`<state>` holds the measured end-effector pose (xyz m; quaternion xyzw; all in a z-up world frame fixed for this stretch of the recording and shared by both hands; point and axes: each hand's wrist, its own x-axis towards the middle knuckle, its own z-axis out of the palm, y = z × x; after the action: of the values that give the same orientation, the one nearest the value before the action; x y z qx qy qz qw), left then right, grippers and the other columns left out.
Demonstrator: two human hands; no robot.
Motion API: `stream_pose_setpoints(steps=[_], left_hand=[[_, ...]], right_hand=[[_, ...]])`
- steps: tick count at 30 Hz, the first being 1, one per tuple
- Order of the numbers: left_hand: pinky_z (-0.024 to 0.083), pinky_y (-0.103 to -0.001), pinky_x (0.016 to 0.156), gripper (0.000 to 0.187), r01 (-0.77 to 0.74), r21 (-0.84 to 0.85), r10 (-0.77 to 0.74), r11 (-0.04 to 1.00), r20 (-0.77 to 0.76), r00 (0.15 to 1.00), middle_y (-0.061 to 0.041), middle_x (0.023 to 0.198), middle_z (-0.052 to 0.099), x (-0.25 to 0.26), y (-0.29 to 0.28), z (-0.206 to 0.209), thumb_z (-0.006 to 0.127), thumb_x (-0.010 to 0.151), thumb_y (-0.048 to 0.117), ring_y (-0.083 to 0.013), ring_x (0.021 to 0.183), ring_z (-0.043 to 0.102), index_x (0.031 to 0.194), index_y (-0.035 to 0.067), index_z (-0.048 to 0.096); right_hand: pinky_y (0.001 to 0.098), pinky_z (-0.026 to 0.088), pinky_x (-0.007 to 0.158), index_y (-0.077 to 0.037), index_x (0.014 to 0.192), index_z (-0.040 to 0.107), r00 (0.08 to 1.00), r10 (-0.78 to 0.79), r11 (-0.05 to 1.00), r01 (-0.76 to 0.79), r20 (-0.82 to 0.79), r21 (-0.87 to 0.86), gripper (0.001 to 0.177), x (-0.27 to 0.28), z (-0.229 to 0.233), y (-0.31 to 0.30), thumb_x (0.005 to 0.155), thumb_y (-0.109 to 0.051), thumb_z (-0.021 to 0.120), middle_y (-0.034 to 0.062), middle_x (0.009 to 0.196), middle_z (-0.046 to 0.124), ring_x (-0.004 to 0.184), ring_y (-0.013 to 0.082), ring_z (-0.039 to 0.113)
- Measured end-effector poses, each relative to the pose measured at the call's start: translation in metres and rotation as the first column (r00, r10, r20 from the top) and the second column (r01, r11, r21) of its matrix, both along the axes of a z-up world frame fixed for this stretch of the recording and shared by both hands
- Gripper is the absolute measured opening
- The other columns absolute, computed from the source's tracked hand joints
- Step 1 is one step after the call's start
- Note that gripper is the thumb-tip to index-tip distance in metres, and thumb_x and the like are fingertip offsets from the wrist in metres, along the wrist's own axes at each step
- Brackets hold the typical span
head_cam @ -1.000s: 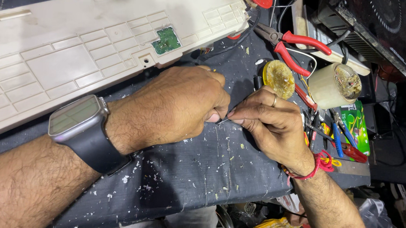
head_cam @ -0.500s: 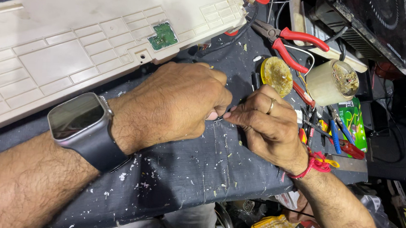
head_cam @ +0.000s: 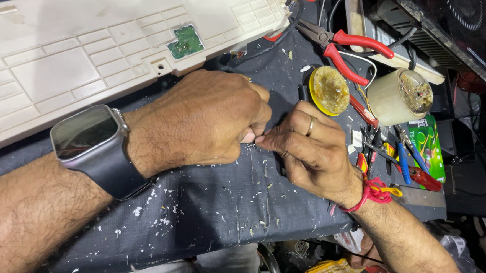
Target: The person is repairing a small electronic component. They use pliers to strip the insulation from a wire and then twist the exposed wire ends together. The work is performed on a cluttered workbench with various tools and electronic parts visible.
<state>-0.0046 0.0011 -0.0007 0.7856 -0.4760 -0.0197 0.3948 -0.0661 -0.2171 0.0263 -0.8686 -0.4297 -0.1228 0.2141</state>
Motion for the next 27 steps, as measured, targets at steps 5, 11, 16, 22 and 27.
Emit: stream_pose_setpoints(steps=[5,11,16,22,27], left_hand=[[0.052,-0.047,0.063,0.003,0.012,-0.027,-0.01,1.0,0.056,0.998,-0.004,0.076,0.067,-0.002,0.003,0.003,0.074,0.072,0.008,-0.0283,0.081,0.067,0.074,0.008,0.072],[0.053,-0.047,0.065,0.001,0.019,0.0,-0.019,1.0,0.022,1.0,-0.003,0.079,0.067,-0.002,0.001,-0.001,0.072,0.077,0.009,-0.0274,0.085,0.066,0.077,0.009,0.073],[0.052,-0.048,0.064,0.007,0.006,0.02,-0.007,1.0,0.024,1.0,-0.003,0.077,0.067,-0.002,0.001,0.0,0.071,0.074,0.007,-0.0276,0.085,0.067,0.079,0.01,0.074],[0.053,-0.046,0.065,0.015,0.014,0.057,-0.014,0.998,0.0,1.0,-0.003,0.08,0.068,0.0,-0.001,0.002,0.071,0.067,0.004,-0.0264,0.085,0.067,0.08,0.011,0.074],[0.053,-0.047,0.068,0.005,0.036,-0.06,-0.034,0.998,0.036,0.999,-0.003,0.079,0.069,0.003,0.001,-0.006,0.073,0.071,0.006,-0.028,0.086,0.068,0.075,0.009,0.073]], right_hand=[[0.0338,0.048,0.067,-0.001,0.096,0.074,0.998,-0.046,0.998,0.047,-0.047,0.03,0.02,-0.002,0.0,0.0,0.081,0.012,0.078,0.0062,0.08,0.061,0.076,0.0204,0.06],[0.0334,0.048,0.068,-0.001,0.097,0.075,0.995,-0.056,0.998,0.058,-0.079,0.014,0.018,-0.003,-0.002,-0.006,0.083,0.009,0.079,0.0062,0.08,0.062,0.076,0.0201,0.06],[0.0333,0.049,0.069,-0.002,0.098,0.075,0.994,-0.084,0.996,0.085,-0.064,0.004,0.018,0.0,-0.001,-0.012,0.083,0.007,0.081,0.0052,0.079,0.061,0.076,0.0199,0.06],[0.0339,0.051,0.071,-0.004,0.1,0.076,0.998,-0.07,0.997,0.07,0.005,-0.028,0.024,-0.003,0.0,-0.014,0.081,0.011,0.077,0.0051,0.082,0.062,0.079,0.0208,0.062],[0.0349,0.051,0.073,-0.003,0.101,0.074,1.0,-0.03,0.999,0.03,0.009,-0.041,0.026,-0.004,0.004,-0.01,0.08,0.013,0.074,0.0073,0.088,0.066,0.082,0.0223,0.062]])
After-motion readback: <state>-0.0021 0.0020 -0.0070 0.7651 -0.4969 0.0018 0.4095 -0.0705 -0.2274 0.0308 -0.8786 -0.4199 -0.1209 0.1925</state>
